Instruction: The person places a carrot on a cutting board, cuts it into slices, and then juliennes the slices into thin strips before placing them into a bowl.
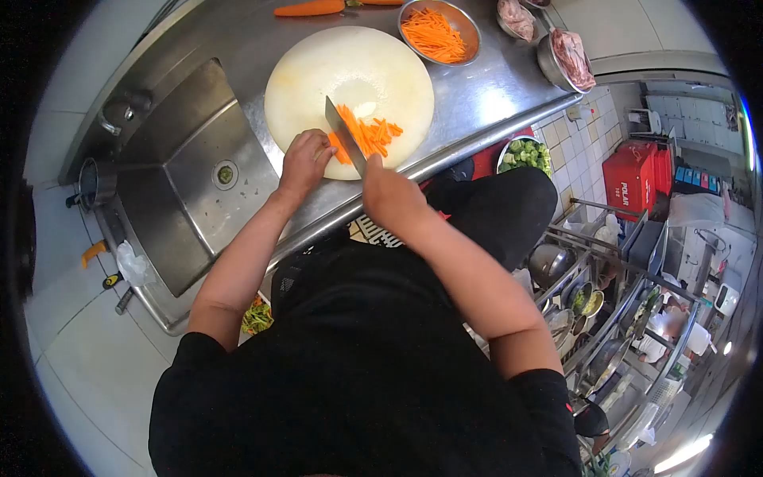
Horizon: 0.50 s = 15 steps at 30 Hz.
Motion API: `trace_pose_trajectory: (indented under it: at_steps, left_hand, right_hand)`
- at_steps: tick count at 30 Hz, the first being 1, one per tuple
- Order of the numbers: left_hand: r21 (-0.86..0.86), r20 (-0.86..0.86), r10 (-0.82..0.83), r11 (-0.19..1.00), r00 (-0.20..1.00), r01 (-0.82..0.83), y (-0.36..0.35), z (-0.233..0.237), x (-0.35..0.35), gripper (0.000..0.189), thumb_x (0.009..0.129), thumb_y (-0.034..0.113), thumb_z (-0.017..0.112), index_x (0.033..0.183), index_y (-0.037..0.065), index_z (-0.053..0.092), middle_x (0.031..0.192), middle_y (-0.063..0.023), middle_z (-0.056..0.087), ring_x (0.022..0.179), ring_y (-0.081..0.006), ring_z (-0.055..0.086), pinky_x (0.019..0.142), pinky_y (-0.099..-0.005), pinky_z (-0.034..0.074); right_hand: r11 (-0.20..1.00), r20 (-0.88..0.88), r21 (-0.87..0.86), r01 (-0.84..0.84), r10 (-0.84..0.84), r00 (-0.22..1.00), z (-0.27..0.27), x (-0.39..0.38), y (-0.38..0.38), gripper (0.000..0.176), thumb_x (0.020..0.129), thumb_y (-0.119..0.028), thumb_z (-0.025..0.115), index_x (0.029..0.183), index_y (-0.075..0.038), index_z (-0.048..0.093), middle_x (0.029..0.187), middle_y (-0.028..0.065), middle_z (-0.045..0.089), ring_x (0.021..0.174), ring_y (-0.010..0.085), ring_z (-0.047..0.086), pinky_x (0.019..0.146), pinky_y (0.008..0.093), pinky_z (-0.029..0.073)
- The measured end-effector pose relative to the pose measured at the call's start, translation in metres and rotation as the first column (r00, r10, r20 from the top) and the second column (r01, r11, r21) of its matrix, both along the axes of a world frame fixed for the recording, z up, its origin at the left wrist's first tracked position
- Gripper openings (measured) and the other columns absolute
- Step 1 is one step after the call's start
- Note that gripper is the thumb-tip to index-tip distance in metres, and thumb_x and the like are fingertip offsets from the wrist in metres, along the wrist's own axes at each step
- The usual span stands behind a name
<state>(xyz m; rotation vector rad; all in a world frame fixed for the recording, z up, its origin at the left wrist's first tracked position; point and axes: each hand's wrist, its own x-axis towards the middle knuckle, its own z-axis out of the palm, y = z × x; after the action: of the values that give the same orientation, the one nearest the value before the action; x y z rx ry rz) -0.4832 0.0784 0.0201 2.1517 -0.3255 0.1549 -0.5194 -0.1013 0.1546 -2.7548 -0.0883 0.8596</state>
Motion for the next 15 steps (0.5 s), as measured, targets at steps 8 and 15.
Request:
trace_pose_trajectory:
  at_steps: [8, 15]
  left_hand:
    - [0.0, 0.069, -0.051, 0.999, 0.996, 0.051, 0.005, -0.003, 0.002, 0.012, 0.087, 0.009, 0.07, 0.097, 0.002, 0.067, 0.103, -0.0111, 0.068, 0.1, -0.0319, 0.063, 0.088, -0.0402, 0.052]
    - [0.02, 0.039, -0.023, 1.0, 0.999, 0.023, 0.002, -0.001, -0.001, 0.012, 0.087, 0.009, 0.069, 0.097, 0.002, 0.067, 0.103, -0.0109, 0.068, 0.101, -0.0315, 0.063, 0.088, -0.0396, 0.053]
  right_hand:
    - [0.999, 0.005, 0.046, -0.016, 0.016, 1.0, 0.005, 0.035, 0.006, 0.02, 0.093, -0.004, 0.046, 0.11, 0.006, 0.046, 0.088, 0.0351, 0.067, 0.087, 0.0479, 0.069, 0.08, 0.0532, 0.055]
    - [0.998, -0.049, -0.043, 0.047, -0.05, 0.998, -0.015, -0.012, 0.004, 0.02, 0.094, -0.006, 0.046, 0.111, 0.005, 0.044, 0.089, 0.0332, 0.068, 0.09, 0.0455, 0.071, 0.08, 0.0529, 0.056]
